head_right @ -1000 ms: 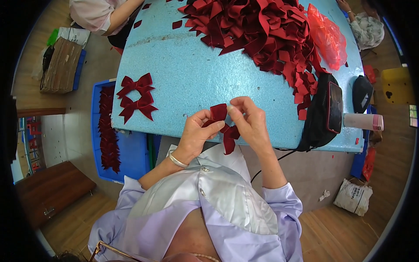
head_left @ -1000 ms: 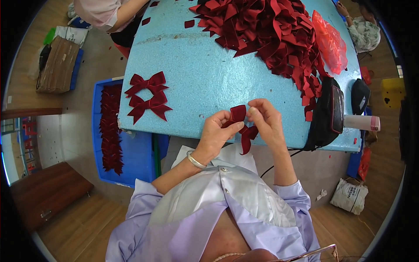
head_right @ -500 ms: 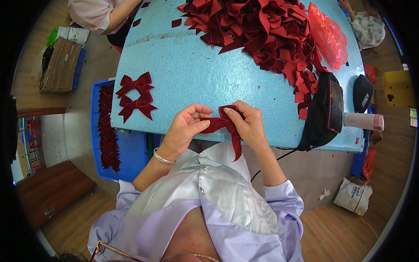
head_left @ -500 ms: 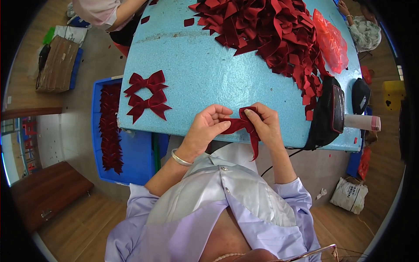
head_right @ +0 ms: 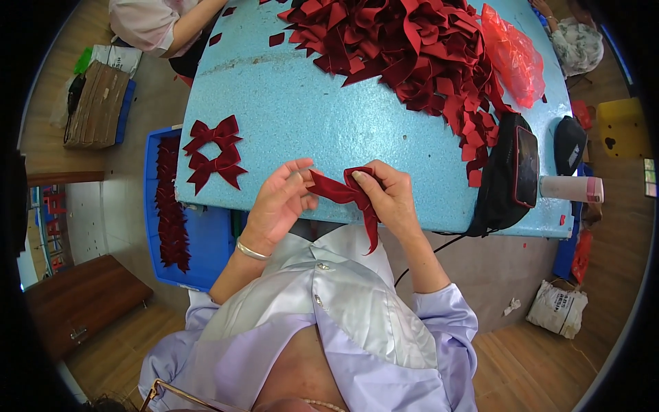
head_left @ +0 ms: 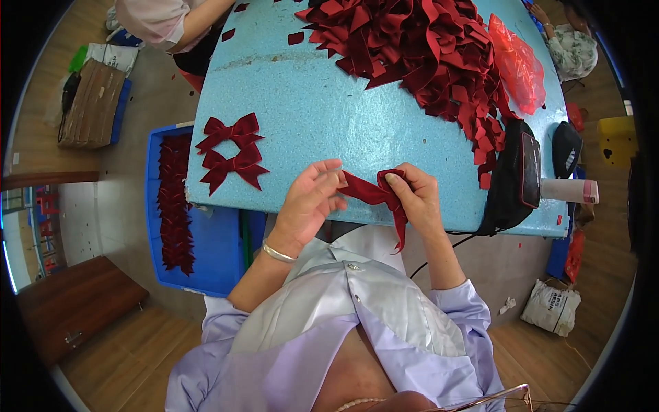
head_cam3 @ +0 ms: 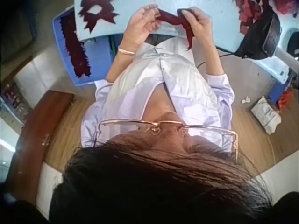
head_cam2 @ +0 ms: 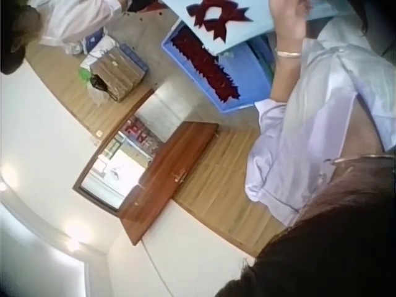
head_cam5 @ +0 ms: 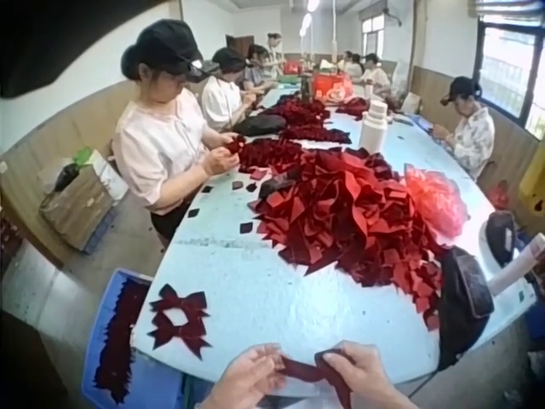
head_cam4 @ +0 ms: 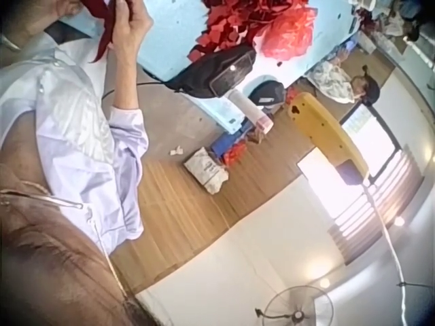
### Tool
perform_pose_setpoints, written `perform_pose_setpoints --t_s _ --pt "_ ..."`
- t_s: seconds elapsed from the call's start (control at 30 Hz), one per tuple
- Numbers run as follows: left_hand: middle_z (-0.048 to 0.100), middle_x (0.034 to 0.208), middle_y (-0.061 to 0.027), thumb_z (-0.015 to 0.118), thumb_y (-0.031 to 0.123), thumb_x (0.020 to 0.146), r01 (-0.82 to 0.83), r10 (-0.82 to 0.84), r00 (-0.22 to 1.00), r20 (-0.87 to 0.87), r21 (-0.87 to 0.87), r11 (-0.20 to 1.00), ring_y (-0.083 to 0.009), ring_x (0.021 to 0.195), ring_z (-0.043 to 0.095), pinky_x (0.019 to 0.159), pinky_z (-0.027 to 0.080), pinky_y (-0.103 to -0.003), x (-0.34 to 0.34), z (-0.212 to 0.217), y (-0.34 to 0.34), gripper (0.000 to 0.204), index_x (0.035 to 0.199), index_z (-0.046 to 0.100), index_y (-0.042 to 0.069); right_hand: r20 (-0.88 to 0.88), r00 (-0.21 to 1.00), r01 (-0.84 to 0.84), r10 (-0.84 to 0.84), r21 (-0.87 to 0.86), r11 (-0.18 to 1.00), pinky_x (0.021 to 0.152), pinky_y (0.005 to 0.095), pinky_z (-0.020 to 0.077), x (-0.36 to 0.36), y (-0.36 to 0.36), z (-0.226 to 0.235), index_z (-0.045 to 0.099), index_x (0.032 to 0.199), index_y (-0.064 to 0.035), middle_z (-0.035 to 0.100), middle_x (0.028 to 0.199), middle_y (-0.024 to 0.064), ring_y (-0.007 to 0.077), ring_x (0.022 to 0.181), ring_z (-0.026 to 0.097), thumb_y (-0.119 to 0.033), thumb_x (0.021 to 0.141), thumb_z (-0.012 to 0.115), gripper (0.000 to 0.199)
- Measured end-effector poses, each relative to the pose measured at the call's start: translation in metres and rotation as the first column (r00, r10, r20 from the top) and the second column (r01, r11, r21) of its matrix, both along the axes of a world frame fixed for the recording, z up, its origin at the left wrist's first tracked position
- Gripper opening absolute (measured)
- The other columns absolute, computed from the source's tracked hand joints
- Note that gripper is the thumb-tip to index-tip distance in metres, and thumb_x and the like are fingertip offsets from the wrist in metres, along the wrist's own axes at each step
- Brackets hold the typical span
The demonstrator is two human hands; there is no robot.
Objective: Folding and assembling red fabric strips to create decorative bows.
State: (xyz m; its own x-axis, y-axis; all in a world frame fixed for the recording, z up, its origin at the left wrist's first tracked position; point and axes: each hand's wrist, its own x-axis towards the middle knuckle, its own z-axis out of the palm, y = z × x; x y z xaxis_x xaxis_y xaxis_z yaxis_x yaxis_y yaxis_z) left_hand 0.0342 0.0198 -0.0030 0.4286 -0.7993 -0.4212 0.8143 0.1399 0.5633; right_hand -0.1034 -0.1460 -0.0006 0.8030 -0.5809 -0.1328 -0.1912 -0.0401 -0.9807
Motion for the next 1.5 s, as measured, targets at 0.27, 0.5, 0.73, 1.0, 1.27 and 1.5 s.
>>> perform_pose_setpoints --t_s 0.27,0.5,0.73,1.0,1.27,1.5 --pt "0.065 0.09 -0.0038 0.068 0.012 0.091 0.158 -0.162 0.972 0.171 0.032 0.987 -0.0107 0.075 0.06 0.065 0.047 -0.025 -0.045 -0.011 -0.017 0.026 0.113 0.059 0.003 0.064 0.994 -0.094 0.092 0.026 0.995 0.053 0.0197 0.0386 0.008 0.006 -0.002 0.066 0.089 0.0 0.059 0.071 -0.0028 0.0026 0.062 0.048 -0.011 0.096 0.059 0.015" --pt "0.065 0.093 -0.0052 0.064 0.009 0.093 0.054 -0.054 0.999 0.0 -0.022 0.998 -0.0112 0.075 0.059 0.064 0.047 -0.027 -0.048 -0.013 -0.021 0.018 0.109 0.06 0.001 0.112 0.993 -0.011 -0.035 0.384 0.923 0.055 0.0201 0.0394 -0.014 -0.003 0.001 0.063 0.099 0.0008 0.061 0.077 0.0002 0.0049 0.063 0.05 -0.011 0.095 0.059 0.012" --pt "0.065 0.093 -0.0063 0.062 0.009 0.094 -0.017 0.013 0.997 -0.07 -0.053 0.998 -0.0125 0.075 0.059 0.063 0.047 -0.028 -0.048 -0.018 -0.025 0.014 0.106 0.06 0.002 0.049 0.999 -0.006 -0.01 0.33 0.944 0.06 0.0202 0.0438 -0.03 0.0 -0.013 0.06 0.094 -0.0001 0.063 0.082 0.0012 0.0044 0.069 0.054 -0.007 0.093 0.06 0.007" --pt "0.066 0.092 -0.0064 0.063 0.009 0.094 -0.053 0.052 0.996 0.066 0.008 0.999 -0.0134 0.075 0.063 0.064 0.05 -0.028 -0.036 -0.023 -0.013 0.011 0.101 0.058 0.003 0.162 0.975 0.066 -0.153 0.445 0.893 0.064 0.0209 0.0451 -0.025 0.005 -0.011 0.058 0.092 -0.0024 0.063 0.084 0.0027 0.0056 0.071 0.055 -0.005 0.093 0.058 0.003" --pt "0.066 0.097 -0.0119 0.062 0.002 0.09 -0.182 -0.128 0.62 0.774 0.3 0.937 -0.0215 0.09 0.064 0.072 0.051 -0.032 -0.001 -0.003 0.004 0.009 0.099 0.06 0.002 0.09 0.979 0.162 -0.185 0.219 0.962 0.068 0.0212 0.0466 -0.023 -0.002 -0.025 0.058 0.093 -0.0018 0.065 0.085 0.0025 0.0055 0.075 0.057 -0.005 0.095 0.058 0.004" --pt "0.062 0.096 -0.0135 0.066 -0.001 0.077 -0.097 -0.008 -0.312 0.95 -0.023 0.995 -0.0308 0.09 0.06 0.077 0.051 -0.038 -0.031 -0.013 -0.042 0.02 0.097 0.064 -0.003 -0.004 0.984 0.179 -0.18 -0.094 0.979 0.06 0.0216 0.0473 -0.014 -0.002 -0.02 0.063 0.097 0.0015 0.066 0.08 0.0024 0.0054 0.069 0.058 -0.002 0.09 0.064 0.008"
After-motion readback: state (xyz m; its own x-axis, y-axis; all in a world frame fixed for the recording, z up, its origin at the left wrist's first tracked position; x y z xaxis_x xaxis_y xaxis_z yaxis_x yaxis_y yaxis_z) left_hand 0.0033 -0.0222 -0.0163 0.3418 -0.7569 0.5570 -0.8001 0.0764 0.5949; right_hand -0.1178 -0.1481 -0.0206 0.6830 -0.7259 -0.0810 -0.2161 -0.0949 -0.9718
